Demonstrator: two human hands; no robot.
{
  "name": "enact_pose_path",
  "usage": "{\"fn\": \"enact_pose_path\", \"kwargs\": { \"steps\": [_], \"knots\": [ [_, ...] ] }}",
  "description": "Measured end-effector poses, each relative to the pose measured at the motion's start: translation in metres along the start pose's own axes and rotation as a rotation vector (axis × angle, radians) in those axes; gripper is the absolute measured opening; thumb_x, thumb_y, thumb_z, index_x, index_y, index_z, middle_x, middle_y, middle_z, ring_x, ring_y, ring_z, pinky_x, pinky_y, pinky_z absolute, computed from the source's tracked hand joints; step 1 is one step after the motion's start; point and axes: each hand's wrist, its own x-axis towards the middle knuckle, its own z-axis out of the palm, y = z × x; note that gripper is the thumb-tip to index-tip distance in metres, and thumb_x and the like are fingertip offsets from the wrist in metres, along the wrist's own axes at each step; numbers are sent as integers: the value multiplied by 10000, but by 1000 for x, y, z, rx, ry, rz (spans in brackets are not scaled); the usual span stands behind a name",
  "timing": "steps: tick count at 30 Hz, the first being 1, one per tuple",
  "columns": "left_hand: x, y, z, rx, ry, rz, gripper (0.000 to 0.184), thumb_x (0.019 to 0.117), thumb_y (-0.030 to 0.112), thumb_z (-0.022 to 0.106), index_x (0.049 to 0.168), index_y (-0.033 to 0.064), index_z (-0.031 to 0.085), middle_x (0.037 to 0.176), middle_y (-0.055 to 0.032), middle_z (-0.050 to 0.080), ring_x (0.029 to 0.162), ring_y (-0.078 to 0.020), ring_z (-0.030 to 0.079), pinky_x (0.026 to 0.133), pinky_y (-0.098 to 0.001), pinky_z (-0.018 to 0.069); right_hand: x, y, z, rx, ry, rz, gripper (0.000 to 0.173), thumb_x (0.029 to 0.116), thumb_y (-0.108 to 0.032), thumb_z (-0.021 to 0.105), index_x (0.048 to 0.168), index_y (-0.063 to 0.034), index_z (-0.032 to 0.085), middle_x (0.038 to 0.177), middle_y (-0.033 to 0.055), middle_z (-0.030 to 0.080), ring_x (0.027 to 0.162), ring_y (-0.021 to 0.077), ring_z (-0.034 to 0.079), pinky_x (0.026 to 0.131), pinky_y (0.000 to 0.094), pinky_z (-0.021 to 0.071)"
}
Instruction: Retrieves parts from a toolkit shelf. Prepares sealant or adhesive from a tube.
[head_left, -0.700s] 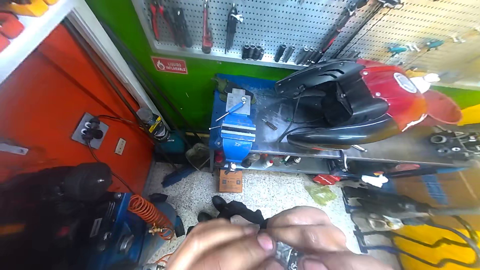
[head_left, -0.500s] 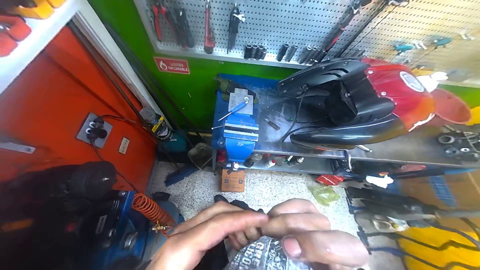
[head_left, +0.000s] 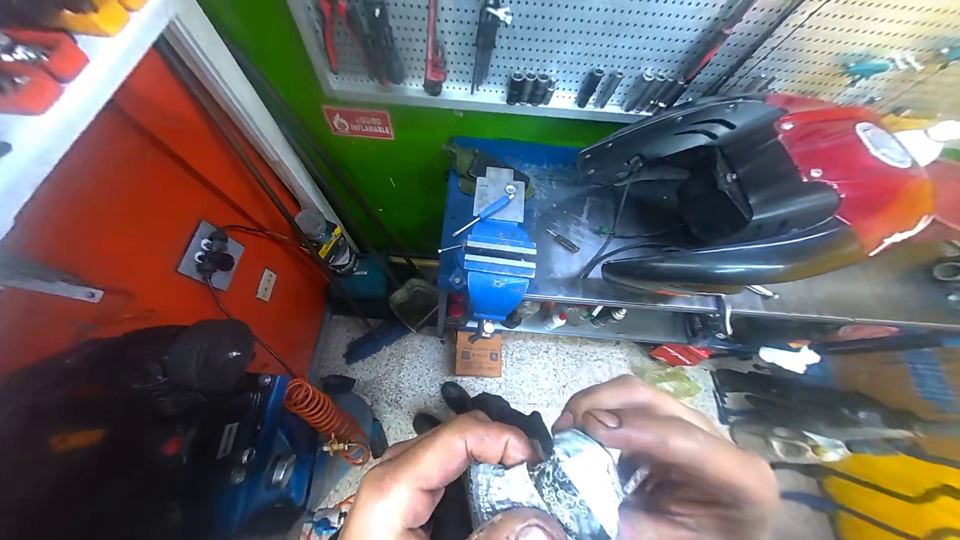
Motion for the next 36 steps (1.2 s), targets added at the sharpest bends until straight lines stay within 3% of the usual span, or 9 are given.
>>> {"fn": "enact_pose_path", "kwargs": {
  "steps": [4,8,16,26,31,36],
  "knots": [
    [2,0,2,17,-19,45,238,996,163,667,1159,-10,673,1094,-63,699,1023,-69,657,900,-245,565,6,-9,-2,-56,-32,-25,472,844,-253,865,1257,-103,690,1171,18,675,935,54,675,747,165,595],
    [1,-3,5,107,19,109,203,992,178,664,1069,-8,688,997,-69,684,982,-80,628,867,-237,527,10,-13,1,-3,-71,5,483,828,-251,879,1239,-73,698,1151,43,677,911,58,666,748,174,586],
    [4,-17,12,22,94,176,118,982,158,658,1044,65,695,970,2,703,944,-43,651,890,-244,546,9,-14,9,-67,-53,30,432,872,-253,840,1222,-35,712,1154,66,690,930,50,668,770,168,586],
    [52,-45,48,-134,56,227,98,962,124,648,1032,65,685,946,-12,690,917,-61,652,855,-245,547,10,-2,-42,-237,-40,-19,412,933,-327,769,1225,-46,697,1149,69,684,981,63,668,808,177,576],
    [81,-52,64,-68,86,241,87,953,111,653,1009,49,674,915,-23,687,876,-66,660,821,-244,561,16,18,-68,-174,-41,15,429,952,-365,741,1234,-46,691,1112,59,676,876,22,630,727,143,538],
    [105,-48,69,182,81,160,115,952,128,697,1012,30,696,931,-21,723,885,-36,679,797,-200,582,16,33,-86,39,-7,172,401,1000,-356,674,1251,-44,653,1113,48,645,803,-10,627,645,122,549]
  ]
}}
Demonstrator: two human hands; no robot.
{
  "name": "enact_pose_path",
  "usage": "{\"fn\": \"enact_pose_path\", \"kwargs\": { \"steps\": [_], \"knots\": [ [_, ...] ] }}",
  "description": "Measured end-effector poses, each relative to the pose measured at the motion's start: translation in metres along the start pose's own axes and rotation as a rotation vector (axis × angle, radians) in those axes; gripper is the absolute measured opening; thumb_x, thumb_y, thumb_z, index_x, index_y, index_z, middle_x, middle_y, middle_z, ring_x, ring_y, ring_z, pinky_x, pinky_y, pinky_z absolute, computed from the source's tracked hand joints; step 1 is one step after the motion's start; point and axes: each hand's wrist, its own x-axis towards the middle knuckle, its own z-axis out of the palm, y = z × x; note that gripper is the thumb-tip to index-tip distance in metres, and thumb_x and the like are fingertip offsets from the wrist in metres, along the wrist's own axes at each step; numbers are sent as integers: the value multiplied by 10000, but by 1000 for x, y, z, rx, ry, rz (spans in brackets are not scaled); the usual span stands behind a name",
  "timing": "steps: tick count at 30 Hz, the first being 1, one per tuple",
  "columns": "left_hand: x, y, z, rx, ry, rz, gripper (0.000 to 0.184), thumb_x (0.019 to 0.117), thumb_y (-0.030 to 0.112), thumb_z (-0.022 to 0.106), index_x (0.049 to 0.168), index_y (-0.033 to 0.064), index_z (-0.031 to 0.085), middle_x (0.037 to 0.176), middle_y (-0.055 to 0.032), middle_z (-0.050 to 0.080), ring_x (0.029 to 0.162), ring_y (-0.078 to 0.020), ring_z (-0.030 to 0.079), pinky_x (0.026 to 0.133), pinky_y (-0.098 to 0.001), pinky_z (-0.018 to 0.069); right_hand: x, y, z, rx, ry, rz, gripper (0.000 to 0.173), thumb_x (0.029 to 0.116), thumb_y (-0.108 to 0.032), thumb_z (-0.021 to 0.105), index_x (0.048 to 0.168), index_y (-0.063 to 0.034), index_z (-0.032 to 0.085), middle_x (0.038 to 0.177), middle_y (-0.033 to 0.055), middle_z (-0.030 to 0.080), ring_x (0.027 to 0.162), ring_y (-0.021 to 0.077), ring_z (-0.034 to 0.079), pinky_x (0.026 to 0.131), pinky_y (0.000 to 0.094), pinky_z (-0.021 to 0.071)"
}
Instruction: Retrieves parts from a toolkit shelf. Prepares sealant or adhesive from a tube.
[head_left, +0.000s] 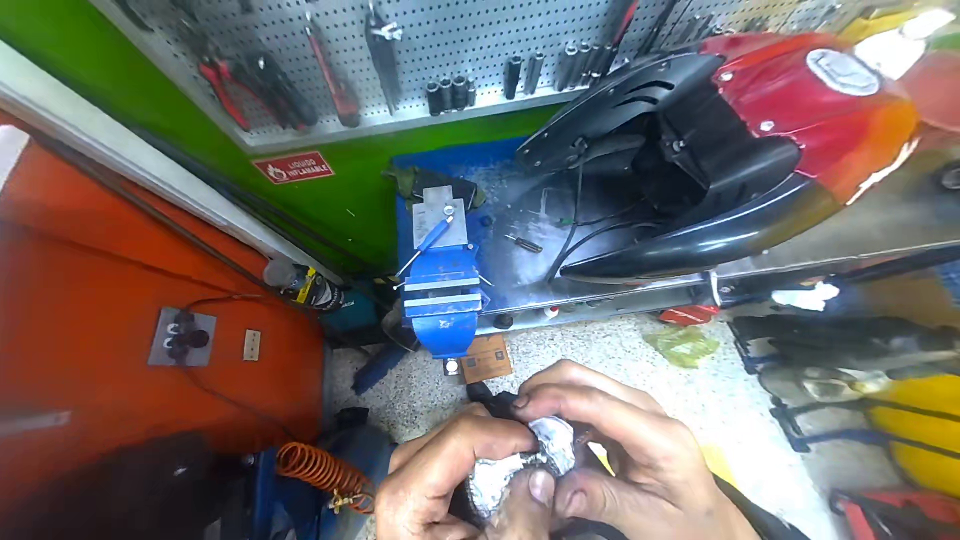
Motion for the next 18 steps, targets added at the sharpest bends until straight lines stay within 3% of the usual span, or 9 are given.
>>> {"fn": "enact_pose_path", "kwargs": {
  "steps": [6,12,18],
  "knots": [
    [15,5,-24,29,-328,-111,254,989,152,678,1168,-29,674,1110,-99,699,1015,-98,674,876,-254,593,-4,-3,1,186,111,107,313,1010,-284,671,1225,-58,652,1075,41,654,742,6,629,580,144,552],
    [7,15,-27,113,-278,-30,212,1023,166,622,1071,-30,686,1013,-86,713,934,-51,673,801,-195,577,-9,-13,29,193,190,91,315,1024,-270,648,1222,-26,665,1087,53,664,758,-5,630,592,133,548],
    [-3,16,-33,113,-206,82,185,1016,170,630,1062,6,702,997,-46,707,926,-30,667,789,-161,566,-6,-22,52,184,263,38,306,1030,-250,638,1190,7,683,1069,56,662,739,-17,612,577,116,524]
  ]
}}
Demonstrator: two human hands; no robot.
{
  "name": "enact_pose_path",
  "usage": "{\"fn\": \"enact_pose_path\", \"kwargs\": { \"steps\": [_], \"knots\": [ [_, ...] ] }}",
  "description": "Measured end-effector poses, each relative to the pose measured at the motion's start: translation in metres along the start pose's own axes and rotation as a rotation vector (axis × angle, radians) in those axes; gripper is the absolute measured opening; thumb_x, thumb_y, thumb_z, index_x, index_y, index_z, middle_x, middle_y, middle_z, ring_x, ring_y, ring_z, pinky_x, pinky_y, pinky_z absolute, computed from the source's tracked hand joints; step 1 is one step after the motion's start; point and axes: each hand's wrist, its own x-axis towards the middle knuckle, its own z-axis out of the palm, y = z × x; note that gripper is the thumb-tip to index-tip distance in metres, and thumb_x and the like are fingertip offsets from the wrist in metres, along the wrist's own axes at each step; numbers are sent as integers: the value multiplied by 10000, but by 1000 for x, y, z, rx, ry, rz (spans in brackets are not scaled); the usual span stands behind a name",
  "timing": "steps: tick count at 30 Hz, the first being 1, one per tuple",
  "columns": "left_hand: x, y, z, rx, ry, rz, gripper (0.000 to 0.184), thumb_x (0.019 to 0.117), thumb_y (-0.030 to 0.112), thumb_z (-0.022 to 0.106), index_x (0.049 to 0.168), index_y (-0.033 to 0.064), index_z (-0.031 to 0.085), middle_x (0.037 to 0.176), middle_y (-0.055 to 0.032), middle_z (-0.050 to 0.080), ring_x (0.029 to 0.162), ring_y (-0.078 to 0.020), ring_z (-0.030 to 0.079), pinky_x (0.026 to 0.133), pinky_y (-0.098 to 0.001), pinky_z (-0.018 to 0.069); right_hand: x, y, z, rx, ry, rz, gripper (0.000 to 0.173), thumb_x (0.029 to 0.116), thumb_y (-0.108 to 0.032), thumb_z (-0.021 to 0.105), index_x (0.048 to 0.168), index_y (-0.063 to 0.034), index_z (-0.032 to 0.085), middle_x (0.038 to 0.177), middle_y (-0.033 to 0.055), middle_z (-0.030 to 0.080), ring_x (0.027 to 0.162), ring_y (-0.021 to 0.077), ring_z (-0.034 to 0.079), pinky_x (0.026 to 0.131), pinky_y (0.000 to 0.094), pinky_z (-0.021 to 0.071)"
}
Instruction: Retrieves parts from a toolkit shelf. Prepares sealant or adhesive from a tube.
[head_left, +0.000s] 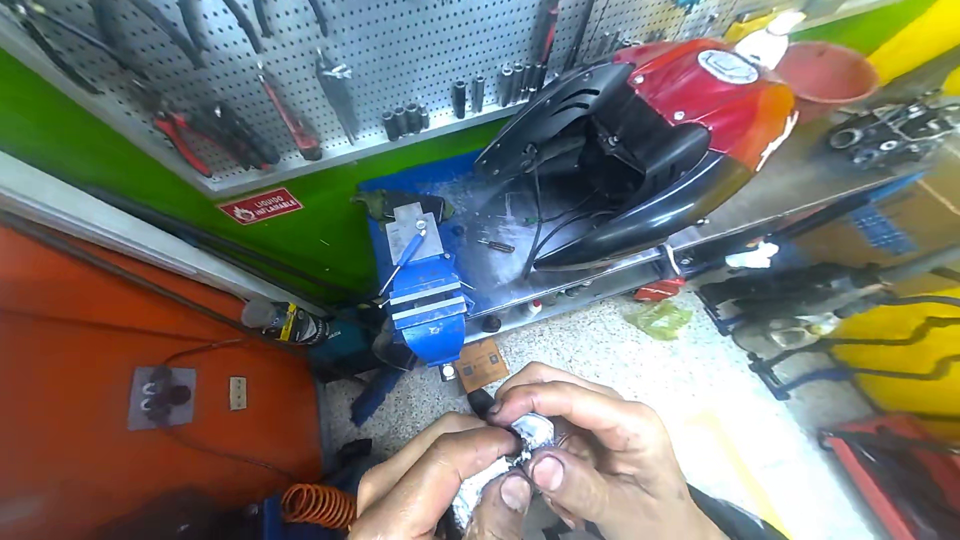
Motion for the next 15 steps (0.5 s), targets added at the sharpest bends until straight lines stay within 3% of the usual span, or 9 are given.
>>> {"fn": "enact_pose_path", "kwargs": {
  "steps": [10,15],
  "knots": [
    [-7,-2,-2,75,24,119,165,1003,172,630,1001,17,684,955,-44,703,917,-52,668,815,-189,560,-8,-3,10,14,28,59,321,1022,-291,650,1181,-18,706,1043,41,675,737,-21,613,563,115,513],
    [-5,1,-12,96,-46,109,161,1004,184,635,1008,30,682,971,-50,707,934,-80,671,834,-225,564,-6,-8,9,13,-5,50,289,1016,-218,658,1213,-8,686,1079,55,666,740,-9,610,572,126,516]
  ]
}}
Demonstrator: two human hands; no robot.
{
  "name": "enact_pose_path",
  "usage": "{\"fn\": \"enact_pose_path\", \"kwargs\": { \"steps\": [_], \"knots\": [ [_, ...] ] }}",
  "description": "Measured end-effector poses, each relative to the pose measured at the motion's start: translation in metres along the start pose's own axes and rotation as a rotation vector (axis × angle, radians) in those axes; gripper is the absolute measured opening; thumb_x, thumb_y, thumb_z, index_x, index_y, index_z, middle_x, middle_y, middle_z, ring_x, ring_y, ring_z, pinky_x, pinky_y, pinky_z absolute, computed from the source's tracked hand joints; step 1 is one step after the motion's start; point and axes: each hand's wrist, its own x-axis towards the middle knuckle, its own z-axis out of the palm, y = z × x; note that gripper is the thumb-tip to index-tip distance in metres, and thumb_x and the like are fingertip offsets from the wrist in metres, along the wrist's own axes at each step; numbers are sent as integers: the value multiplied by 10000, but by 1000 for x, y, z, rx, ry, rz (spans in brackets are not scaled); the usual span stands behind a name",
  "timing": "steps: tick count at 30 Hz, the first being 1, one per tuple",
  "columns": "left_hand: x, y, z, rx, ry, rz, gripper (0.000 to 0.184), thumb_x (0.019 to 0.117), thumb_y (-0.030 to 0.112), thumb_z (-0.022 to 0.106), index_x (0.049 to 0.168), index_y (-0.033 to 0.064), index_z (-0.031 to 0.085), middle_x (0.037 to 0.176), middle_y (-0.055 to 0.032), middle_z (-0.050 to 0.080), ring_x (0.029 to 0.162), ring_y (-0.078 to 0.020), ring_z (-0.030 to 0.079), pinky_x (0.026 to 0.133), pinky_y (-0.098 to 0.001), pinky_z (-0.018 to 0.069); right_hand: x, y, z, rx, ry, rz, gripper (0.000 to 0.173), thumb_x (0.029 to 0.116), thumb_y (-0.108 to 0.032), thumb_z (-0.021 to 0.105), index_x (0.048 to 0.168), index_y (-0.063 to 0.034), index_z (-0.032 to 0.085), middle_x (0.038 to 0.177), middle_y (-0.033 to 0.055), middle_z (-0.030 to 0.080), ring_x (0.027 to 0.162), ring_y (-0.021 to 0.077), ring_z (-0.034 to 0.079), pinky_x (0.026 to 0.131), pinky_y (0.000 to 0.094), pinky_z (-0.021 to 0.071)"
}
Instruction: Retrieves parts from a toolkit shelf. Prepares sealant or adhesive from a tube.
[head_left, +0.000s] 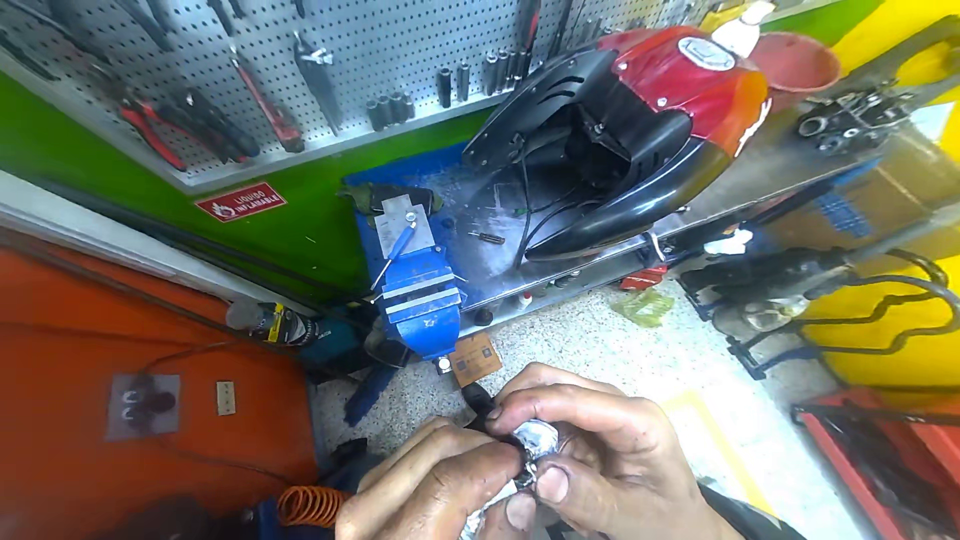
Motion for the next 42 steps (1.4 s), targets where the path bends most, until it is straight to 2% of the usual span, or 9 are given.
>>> {"fn": "enact_pose_path", "kwargs": {
  "steps": [4,6,11,29,32,34,35,39,42],
  "knots": [
    [6,-1,-20,54,-169,-18,267,1060,231,545,1090,8,690,1093,-109,720,1102,-154,671,983,-313,557,5,-4,-5,-124,0,-40,261,1009,-230,672,1183,-35,691,1057,39,669,734,-6,612,569,125,516],
    [9,0,-24,99,-206,12,294,1070,231,506,1030,0,681,1062,-139,737,1130,-221,688,1050,-403,545,5,-8,-5,-128,4,-24,258,1006,-234,676,1172,-38,699,1036,34,667,728,1,615,563,133,523],
    [11,-9,-9,25,-94,77,298,1067,236,491,947,12,647,936,-80,680,953,-121,661,874,-269,555,8,-8,-1,-85,-9,12,260,998,-236,682,1154,-28,691,988,28,668,722,-5,601,559,131,503],
    [14,-18,1,-112,32,124,263,1021,251,567,853,60,637,832,-12,643,867,-94,640,821,-245,540,14,-11,3,-188,-14,-51,237,1004,-218,663,1126,-17,692,958,23,647,767,-4,604,603,121,512],
    [10,-16,-3,-71,31,44,249,1048,256,576,976,49,695,1007,-27,730,1029,-101,686,940,-271,567,12,-13,-1,-129,47,3,336,975,-271,719,1260,-106,656,1057,11,657,702,-6,607,543,136,521],
    [7,-16,-4,-47,91,-17,236,1050,254,580,1064,81,739,1156,-23,712,1123,-102,653,975,-251,552,10,-10,-4,-33,90,120,619,877,-305,824,1427,-220,554,1221,-9,664,631,-8,604,498,143,527],
    [6,-16,-3,-38,129,-45,228,1045,252,590,1084,95,751,1187,-22,683,1141,-96,624,976,-237,535,10,-5,-5,22,100,172,704,835,-291,860,1455,-232,533,1207,-4,675,598,12,597,467,156,520],
    [2,-17,10,-88,246,-113,221,1002,208,664,1067,22,763,1066,-55,667,986,-65,638,845,-182,561,12,12,-2,141,90,236,290,866,-173,833,1121,-93,721,823,18,728,490,13,568,399,165,474],
    [-4,-21,-2,-163,124,-133,268,1004,229,665,1150,16,737,1145,-78,696,1054,-113,662,896,-251,582,14,10,-4,165,85,219,114,929,-173,769,983,-79,733,691,-6,678,449,-9,532,380,149,449]
  ]
}}
